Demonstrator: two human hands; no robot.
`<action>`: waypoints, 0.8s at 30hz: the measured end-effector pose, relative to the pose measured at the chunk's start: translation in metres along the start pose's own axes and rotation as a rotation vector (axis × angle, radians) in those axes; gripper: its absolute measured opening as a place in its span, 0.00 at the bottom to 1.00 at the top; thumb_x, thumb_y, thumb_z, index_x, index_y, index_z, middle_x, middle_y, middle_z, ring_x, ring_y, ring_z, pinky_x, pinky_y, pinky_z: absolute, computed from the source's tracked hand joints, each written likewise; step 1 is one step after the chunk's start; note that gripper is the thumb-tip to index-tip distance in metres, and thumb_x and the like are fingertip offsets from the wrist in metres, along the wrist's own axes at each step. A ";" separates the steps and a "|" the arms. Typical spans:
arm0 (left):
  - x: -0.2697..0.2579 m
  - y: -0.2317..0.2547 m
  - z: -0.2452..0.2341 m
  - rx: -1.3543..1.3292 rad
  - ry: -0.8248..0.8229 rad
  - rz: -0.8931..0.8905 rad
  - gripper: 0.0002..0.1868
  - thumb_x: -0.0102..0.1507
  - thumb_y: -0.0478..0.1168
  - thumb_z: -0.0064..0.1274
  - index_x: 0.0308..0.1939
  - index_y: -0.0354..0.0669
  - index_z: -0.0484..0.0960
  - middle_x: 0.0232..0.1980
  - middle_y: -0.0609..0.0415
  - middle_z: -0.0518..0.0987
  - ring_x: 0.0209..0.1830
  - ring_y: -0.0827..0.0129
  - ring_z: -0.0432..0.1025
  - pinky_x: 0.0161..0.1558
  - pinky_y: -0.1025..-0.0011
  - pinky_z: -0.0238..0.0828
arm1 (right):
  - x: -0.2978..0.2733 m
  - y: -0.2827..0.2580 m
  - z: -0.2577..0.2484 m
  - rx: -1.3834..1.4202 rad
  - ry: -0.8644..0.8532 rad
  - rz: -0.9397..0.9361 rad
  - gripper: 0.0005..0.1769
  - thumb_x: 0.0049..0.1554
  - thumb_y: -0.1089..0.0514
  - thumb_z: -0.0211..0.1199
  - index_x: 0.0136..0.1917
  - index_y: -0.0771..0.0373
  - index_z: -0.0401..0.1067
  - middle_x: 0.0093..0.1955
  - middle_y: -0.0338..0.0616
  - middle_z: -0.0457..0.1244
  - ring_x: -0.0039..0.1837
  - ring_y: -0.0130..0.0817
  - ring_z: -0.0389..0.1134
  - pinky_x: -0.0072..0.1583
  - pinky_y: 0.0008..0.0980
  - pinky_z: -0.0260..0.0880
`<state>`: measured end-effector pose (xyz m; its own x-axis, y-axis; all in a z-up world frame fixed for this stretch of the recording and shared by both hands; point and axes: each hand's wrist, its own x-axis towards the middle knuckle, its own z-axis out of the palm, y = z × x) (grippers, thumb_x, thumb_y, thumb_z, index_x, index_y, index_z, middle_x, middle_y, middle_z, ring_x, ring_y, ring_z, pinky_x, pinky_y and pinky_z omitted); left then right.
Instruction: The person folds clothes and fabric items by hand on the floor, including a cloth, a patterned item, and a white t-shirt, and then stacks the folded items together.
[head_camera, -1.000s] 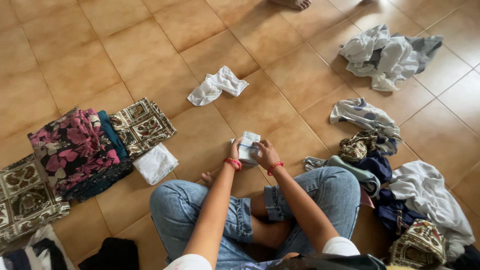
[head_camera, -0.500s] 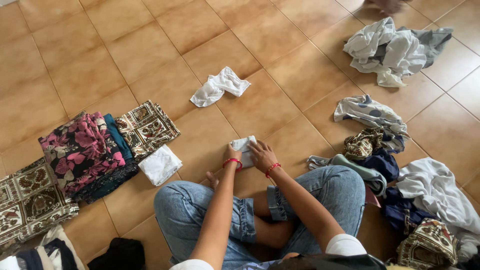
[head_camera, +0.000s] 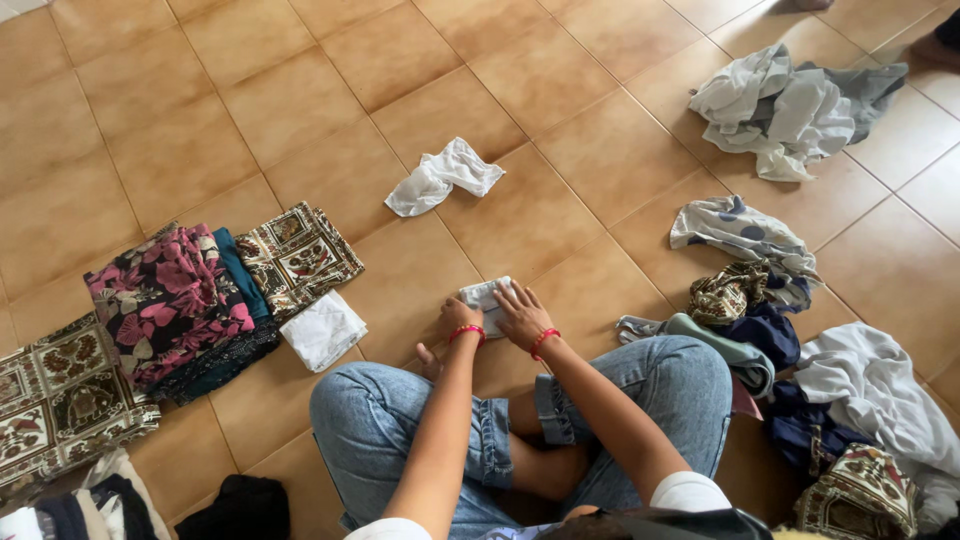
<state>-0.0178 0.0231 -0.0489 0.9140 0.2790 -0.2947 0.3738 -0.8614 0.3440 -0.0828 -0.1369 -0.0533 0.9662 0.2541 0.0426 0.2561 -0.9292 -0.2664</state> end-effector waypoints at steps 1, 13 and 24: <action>0.003 -0.001 0.002 -0.013 0.011 0.008 0.36 0.53 0.58 0.68 0.56 0.39 0.76 0.60 0.42 0.77 0.55 0.51 0.77 0.55 0.55 0.76 | 0.000 -0.001 0.000 -0.003 0.001 0.000 0.40 0.61 0.40 0.56 0.80 0.56 0.53 0.86 0.43 0.42 0.85 0.45 0.37 0.80 0.47 0.38; 0.006 0.005 -0.002 -0.733 0.069 -0.079 0.31 0.53 0.41 0.59 0.58 0.38 0.67 0.55 0.35 0.79 0.52 0.42 0.77 0.55 0.55 0.73 | 0.002 -0.001 -0.011 0.174 0.135 0.333 0.43 0.61 0.33 0.54 0.79 0.60 0.54 0.81 0.55 0.49 0.82 0.50 0.46 0.78 0.48 0.46; 0.124 -0.100 -0.162 -0.706 0.230 0.080 0.20 0.50 0.43 0.57 0.42 0.34 0.82 0.42 0.36 0.85 0.43 0.46 0.81 0.48 0.58 0.76 | 0.001 -0.008 -0.029 0.249 0.158 0.354 0.45 0.59 0.33 0.57 0.78 0.62 0.55 0.80 0.56 0.51 0.80 0.52 0.49 0.76 0.45 0.51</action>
<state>0.0838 0.2124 0.0244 0.9238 0.3750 -0.0777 0.2464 -0.4268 0.8702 -0.0834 -0.1370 -0.0229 0.9905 -0.1288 0.0484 -0.0860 -0.8539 -0.5134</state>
